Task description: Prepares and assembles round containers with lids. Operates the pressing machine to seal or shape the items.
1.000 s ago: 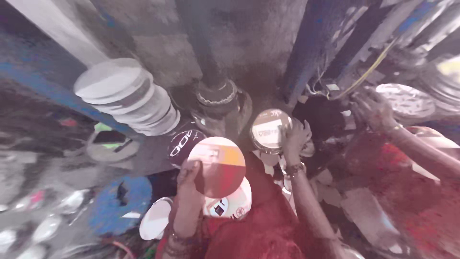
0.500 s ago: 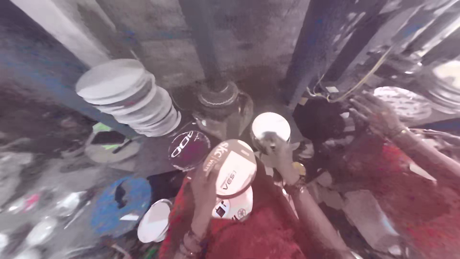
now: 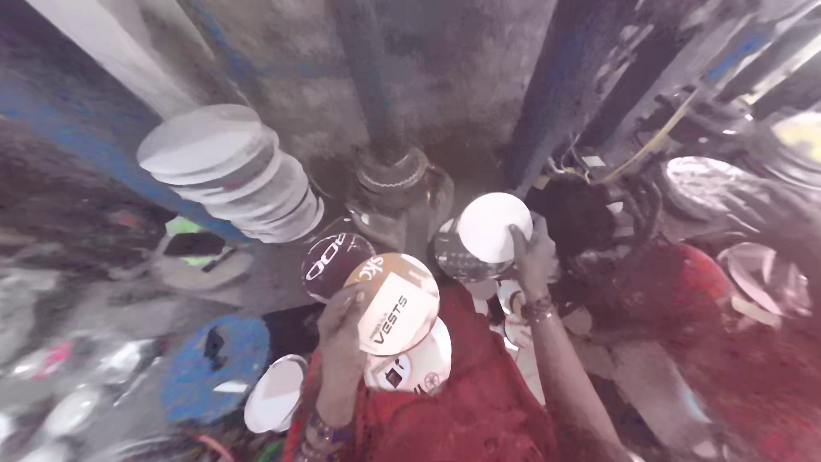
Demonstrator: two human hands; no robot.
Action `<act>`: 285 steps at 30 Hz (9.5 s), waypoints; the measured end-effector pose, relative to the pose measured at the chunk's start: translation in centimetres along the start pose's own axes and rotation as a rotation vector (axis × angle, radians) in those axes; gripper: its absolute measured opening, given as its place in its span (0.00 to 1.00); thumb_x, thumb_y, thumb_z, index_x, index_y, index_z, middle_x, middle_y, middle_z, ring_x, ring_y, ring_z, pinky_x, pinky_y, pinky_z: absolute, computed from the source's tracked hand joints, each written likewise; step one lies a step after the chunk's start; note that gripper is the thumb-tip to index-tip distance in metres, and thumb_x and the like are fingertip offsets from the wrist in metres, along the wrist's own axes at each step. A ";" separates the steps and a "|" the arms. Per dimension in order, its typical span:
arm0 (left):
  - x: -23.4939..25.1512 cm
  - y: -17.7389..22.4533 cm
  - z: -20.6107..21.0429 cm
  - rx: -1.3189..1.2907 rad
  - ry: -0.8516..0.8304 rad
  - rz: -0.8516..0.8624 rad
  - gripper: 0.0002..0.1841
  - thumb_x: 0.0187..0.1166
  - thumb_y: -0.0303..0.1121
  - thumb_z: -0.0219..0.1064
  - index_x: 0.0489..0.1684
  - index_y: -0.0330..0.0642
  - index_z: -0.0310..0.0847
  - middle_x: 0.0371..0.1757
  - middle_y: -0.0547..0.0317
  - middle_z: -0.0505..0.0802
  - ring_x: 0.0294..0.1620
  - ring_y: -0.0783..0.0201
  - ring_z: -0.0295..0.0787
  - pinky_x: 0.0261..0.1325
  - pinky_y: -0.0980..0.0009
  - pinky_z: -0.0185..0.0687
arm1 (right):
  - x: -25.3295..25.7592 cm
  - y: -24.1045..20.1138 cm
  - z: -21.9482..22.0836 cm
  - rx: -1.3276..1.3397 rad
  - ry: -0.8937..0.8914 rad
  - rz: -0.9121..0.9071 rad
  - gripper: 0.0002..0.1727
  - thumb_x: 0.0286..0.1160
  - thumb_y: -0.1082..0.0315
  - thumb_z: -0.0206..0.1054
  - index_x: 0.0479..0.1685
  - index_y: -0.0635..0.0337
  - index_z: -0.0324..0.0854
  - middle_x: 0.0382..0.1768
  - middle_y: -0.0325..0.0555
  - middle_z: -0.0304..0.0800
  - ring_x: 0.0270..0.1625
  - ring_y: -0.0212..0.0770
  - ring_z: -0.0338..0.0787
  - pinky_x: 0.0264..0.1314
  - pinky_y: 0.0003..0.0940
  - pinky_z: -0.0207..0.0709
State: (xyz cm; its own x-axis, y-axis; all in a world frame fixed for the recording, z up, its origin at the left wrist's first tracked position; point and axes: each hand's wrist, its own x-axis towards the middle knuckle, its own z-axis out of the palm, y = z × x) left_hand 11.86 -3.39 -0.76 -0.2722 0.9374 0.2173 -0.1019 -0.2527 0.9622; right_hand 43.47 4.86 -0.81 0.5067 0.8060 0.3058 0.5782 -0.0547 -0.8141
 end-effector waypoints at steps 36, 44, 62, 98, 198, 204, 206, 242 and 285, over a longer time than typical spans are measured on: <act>-1.5 3.3 1.6 -0.164 -0.189 0.001 0.13 0.83 0.35 0.65 0.62 0.48 0.81 0.51 0.74 0.93 0.52 0.74 0.91 0.58 0.72 0.89 | -7.4 -5.2 -1.7 0.482 -0.495 -0.325 0.13 0.66 0.64 0.76 0.39 0.67 0.87 0.33 0.37 0.92 0.37 0.18 0.87 0.45 0.19 0.82; 0.7 3.4 -1.7 -0.362 -0.057 0.025 0.17 0.88 0.44 0.58 0.69 0.48 0.78 0.54 0.70 0.93 0.54 0.74 0.91 0.59 0.72 0.88 | -6.7 -5.0 -3.4 0.619 -0.362 -0.178 0.10 0.82 0.73 0.59 0.57 0.60 0.74 0.30 0.26 0.87 0.29 0.17 0.85 0.34 0.17 0.83; 0.3 2.8 -2.4 -0.834 0.073 -0.218 0.25 0.95 0.38 0.34 0.46 0.46 0.83 0.32 0.63 0.94 0.30 0.74 0.93 0.30 0.78 0.91 | 3.0 0.5 -1.9 -0.049 -0.175 -0.063 0.29 0.73 0.65 0.76 0.69 0.70 0.73 0.62 0.68 0.83 0.67 0.64 0.83 0.64 0.67 0.76; 0.5 1.8 -2.2 -0.937 -0.092 -0.301 0.20 0.92 0.41 0.47 0.51 0.42 0.86 0.41 0.51 0.96 0.37 0.63 0.97 0.36 0.66 0.95 | 2.1 1.3 0.2 0.191 0.053 -0.178 0.28 0.73 0.73 0.73 0.72 0.70 0.72 0.54 0.61 0.89 0.51 0.50 0.91 0.56 0.47 0.85; -1.9 7.4 -5.5 0.185 -0.562 -0.080 0.26 0.80 0.40 0.68 0.75 0.39 0.77 0.65 0.71 0.90 0.58 0.79 0.88 0.62 0.77 0.85 | -12.1 -6.4 -2.3 0.979 -0.878 -0.379 0.10 0.79 0.58 0.70 0.36 0.54 0.86 0.45 0.25 0.87 0.53 0.17 0.83 0.58 0.18 0.79; -2.4 8.8 -5.5 0.077 -0.523 -0.174 0.23 0.81 0.31 0.64 0.76 0.37 0.76 0.65 0.66 0.90 0.60 0.74 0.88 0.64 0.75 0.85 | -14.4 -7.9 -1.6 1.309 -0.687 0.002 0.04 0.78 0.59 0.70 0.39 0.43 0.90 0.44 0.23 0.92 0.52 0.20 0.87 0.59 0.20 0.80; -2.7 8.5 -6.6 0.061 -0.485 -0.178 0.20 0.80 0.30 0.64 0.71 0.41 0.81 0.61 0.66 0.93 0.57 0.73 0.90 0.62 0.74 0.86 | -12.3 -7.3 -2.5 1.460 -0.493 0.171 0.07 0.83 0.61 0.64 0.46 0.46 0.88 0.45 0.34 0.94 0.51 0.32 0.92 0.63 0.33 0.86; -7.3 6.0 -3.6 -0.019 0.161 0.004 0.14 0.80 0.22 0.60 0.62 0.32 0.77 0.46 0.70 0.93 0.46 0.77 0.90 0.55 0.75 0.89 | -12.6 -8.4 -5.4 0.184 -0.760 -0.588 0.42 0.83 0.36 0.54 0.79 0.68 0.74 0.67 0.58 0.89 0.67 0.45 0.90 0.71 0.48 0.81; -6.8 3.7 -10.3 0.397 -0.656 -0.079 0.24 0.80 0.28 0.65 0.76 0.38 0.77 0.68 0.50 0.90 0.64 0.68 0.88 0.70 0.67 0.82 | 3.6 -17.1 12.2 -0.364 0.084 -1.045 0.13 0.74 0.77 0.67 0.55 0.69 0.87 0.49 0.67 0.90 0.58 0.71 0.87 0.64 0.71 0.71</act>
State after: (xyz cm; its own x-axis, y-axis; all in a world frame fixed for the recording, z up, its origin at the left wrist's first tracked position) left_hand 3.48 -13.20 -0.37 0.3574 0.9305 0.0796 0.2874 -0.1907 0.9386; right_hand 27.61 15.91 8.15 -0.3065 0.5148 0.8006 0.8926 0.4476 0.0538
